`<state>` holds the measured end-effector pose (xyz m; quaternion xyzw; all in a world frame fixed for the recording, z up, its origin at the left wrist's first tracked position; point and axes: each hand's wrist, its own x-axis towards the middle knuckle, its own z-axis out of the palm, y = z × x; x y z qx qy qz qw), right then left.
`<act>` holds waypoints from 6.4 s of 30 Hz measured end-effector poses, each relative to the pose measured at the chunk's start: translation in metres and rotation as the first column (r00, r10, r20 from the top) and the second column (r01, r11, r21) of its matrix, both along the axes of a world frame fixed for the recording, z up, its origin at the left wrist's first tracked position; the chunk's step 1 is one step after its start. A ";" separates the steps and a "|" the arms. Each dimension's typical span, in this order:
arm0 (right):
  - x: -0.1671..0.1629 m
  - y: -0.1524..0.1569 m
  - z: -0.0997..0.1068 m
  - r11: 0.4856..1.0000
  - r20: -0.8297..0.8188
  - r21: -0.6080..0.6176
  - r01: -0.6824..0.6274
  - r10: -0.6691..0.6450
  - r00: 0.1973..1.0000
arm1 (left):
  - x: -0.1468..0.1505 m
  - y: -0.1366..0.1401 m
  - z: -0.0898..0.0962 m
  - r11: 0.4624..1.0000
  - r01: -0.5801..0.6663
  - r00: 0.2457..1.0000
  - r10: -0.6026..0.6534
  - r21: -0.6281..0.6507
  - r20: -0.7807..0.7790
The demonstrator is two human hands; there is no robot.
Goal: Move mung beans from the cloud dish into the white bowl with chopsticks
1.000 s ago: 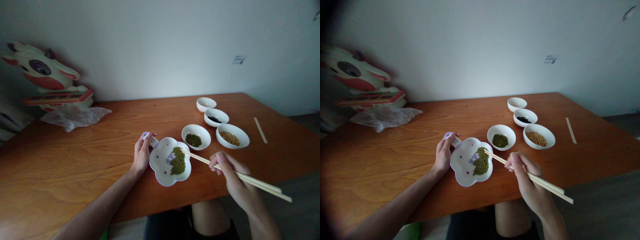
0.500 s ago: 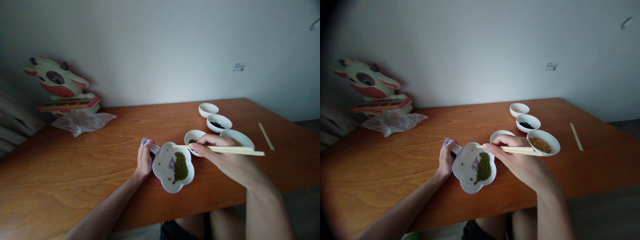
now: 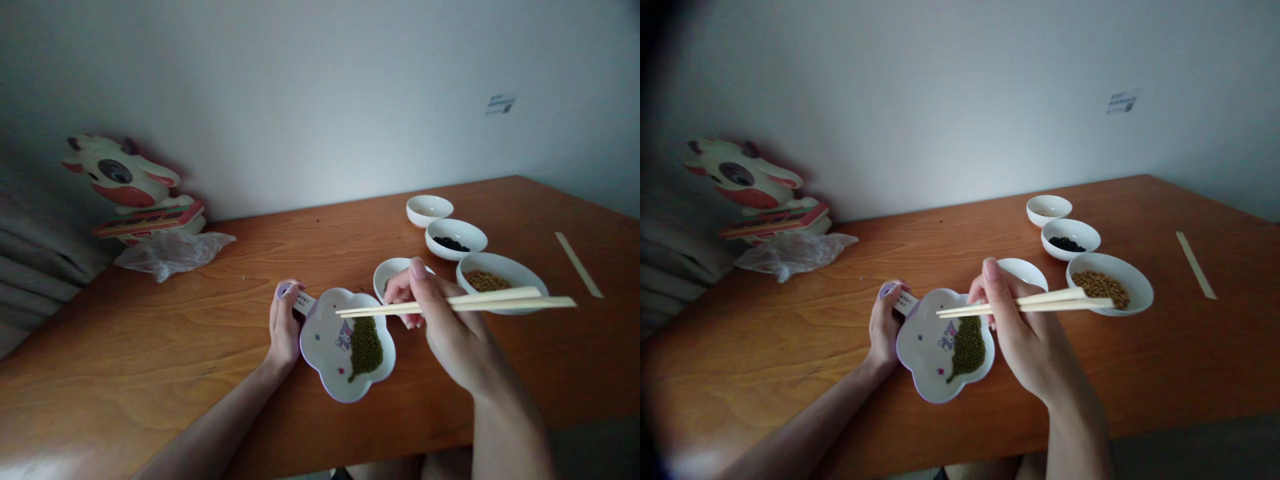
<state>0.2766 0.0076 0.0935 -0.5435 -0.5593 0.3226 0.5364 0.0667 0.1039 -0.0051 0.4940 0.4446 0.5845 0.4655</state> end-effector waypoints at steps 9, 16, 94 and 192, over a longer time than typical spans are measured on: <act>0.023 -0.029 -0.018 0.992 0.100 -0.081 0.101 -0.093 0.991 | 0.000 0.014 0.001 0.978 0.053 0.951 0.013 -0.202 0.310; 0.032 -0.033 -0.017 0.976 0.280 -0.089 0.197 -0.165 0.946 | 0.000 0.013 0.004 0.984 0.022 0.971 0.022 -0.178 0.240; 0.007 -0.020 -0.014 0.988 0.341 -0.139 0.070 -0.019 0.940 | 0.002 0.014 0.002 0.983 0.085 0.944 -0.026 -0.166 0.328; 0.011 -0.007 -0.037 0.979 0.258 0.008 0.206 -0.201 0.945 | -0.001 0.010 -0.001 0.999 0.019 0.933 -0.034 0.045 0.358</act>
